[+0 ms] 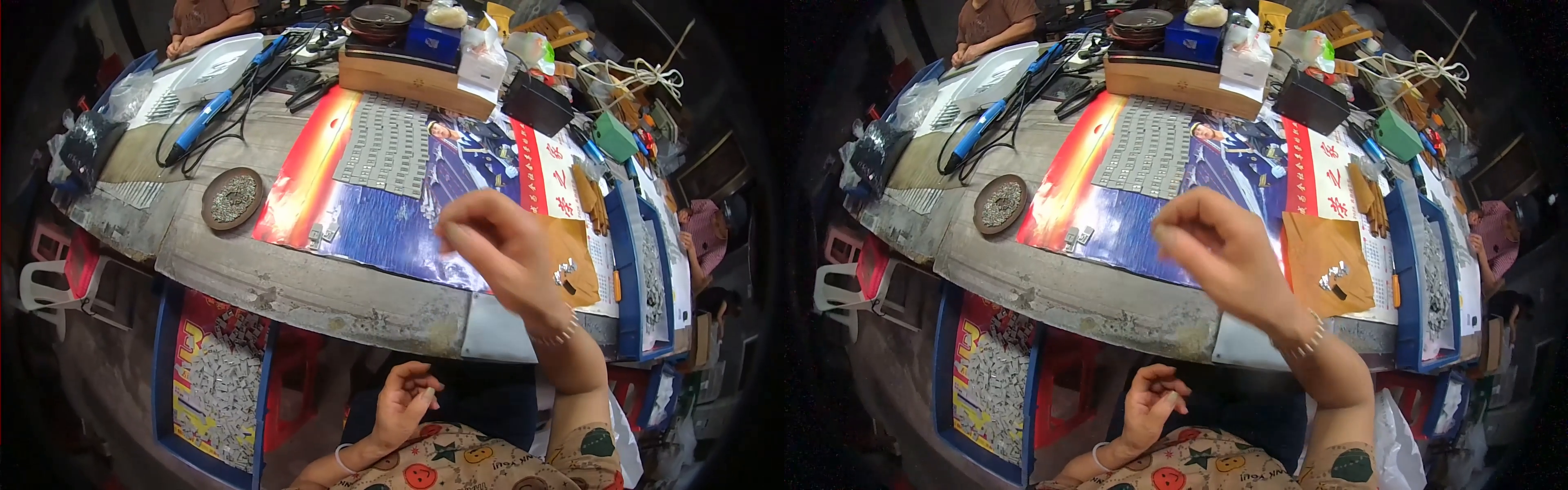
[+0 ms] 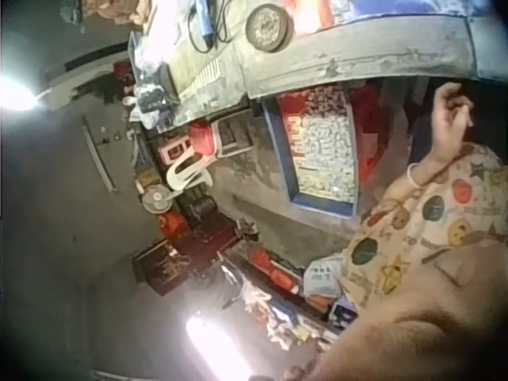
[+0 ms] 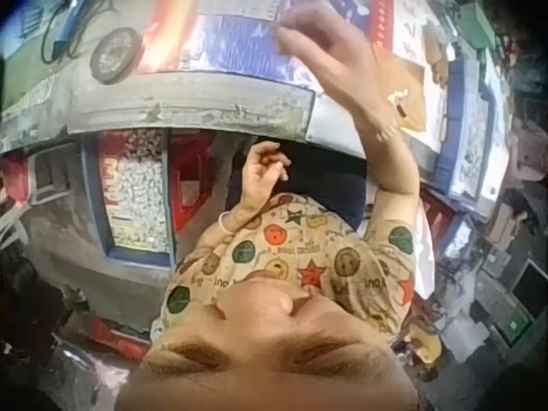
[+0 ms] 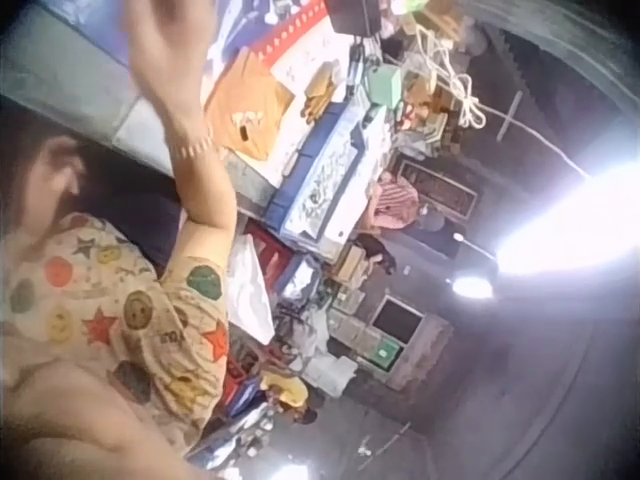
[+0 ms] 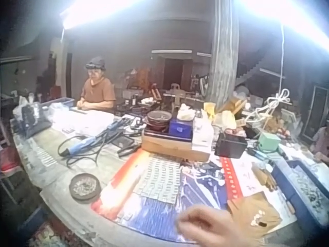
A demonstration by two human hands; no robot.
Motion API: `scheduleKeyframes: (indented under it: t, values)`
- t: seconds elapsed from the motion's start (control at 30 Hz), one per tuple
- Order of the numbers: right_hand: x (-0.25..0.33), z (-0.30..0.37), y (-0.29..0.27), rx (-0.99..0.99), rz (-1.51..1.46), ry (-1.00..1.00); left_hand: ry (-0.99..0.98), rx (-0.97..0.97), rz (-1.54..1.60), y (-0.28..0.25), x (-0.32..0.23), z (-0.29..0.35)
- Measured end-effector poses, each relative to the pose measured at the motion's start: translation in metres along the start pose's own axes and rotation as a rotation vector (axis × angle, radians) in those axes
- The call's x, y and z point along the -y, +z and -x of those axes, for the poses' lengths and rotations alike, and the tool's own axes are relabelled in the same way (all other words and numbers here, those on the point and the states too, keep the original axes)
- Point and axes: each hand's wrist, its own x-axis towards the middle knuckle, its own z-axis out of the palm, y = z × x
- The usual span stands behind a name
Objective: The recorder is seen manually assembling small electronic or mechanical components by applying labels or small stickers.
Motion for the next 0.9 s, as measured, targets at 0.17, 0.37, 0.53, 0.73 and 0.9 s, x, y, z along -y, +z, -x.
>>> scheduleKeyframes:
  t: [0.17,0.37,0.53,0.73,0.9]
  values:
    - [0.110,0.060,0.051,-0.257,-0.615,-0.294,0.002,0.033,-0.159,-0.002,-0.001,-0.006]
    - [0.112,0.143,0.006,-0.208,-0.729,-0.294,0.220,-0.091,-0.357,0.002,-0.037,-0.007]
    - [0.105,0.208,-0.023,-0.107,-0.835,-0.369,0.359,-0.241,-0.530,0.000,-0.072,-0.018]
    - [0.108,0.183,-0.058,-0.038,-0.896,-0.437,0.474,-0.320,-0.832,-0.024,-0.114,-0.050]
    - [0.103,0.206,-0.079,0.011,-0.915,-0.487,0.473,-0.258,-1.145,-0.044,-0.133,-0.097]
